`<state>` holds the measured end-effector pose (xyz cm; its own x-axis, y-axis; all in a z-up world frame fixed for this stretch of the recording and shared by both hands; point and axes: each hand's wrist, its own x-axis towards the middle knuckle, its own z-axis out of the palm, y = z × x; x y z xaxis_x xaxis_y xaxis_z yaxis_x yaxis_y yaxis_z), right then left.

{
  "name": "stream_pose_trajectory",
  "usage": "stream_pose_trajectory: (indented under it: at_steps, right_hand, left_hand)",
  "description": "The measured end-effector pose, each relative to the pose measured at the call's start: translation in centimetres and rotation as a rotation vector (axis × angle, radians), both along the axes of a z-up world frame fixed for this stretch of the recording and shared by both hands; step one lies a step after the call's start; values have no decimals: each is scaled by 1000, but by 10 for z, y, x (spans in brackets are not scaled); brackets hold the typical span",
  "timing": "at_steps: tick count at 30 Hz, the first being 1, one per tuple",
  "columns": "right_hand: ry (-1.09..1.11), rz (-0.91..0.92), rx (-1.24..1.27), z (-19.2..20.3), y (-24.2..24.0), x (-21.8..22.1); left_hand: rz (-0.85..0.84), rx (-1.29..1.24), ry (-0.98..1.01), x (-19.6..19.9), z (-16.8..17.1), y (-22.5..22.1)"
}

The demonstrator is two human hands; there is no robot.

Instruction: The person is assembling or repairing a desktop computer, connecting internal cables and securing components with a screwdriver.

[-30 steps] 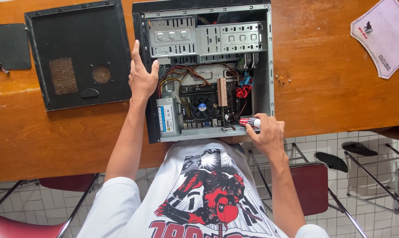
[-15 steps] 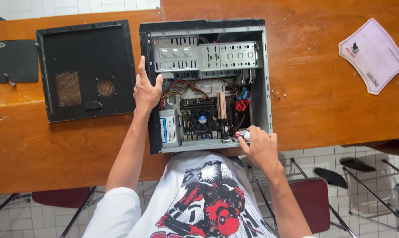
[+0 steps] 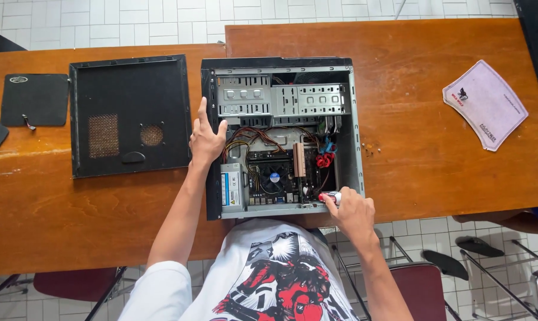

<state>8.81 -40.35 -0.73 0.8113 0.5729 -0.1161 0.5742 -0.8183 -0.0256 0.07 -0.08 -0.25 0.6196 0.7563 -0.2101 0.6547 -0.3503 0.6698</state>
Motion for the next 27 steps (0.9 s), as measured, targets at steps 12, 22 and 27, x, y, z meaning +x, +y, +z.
stream_pose_trajectory:
  at_steps: [12,22,27]
  right_hand:
    - [7,56,-11,-6,3,-5]
    - [-9,16,2,0,14,-6]
    - [-16,4,22,-7,12,-5]
  left_hand:
    - [-12,28,-19,-3,-1,-1]
    - [-7,32,-40,-5,-1,-2]
    - [-8,37,-54,-6,-4,-2]
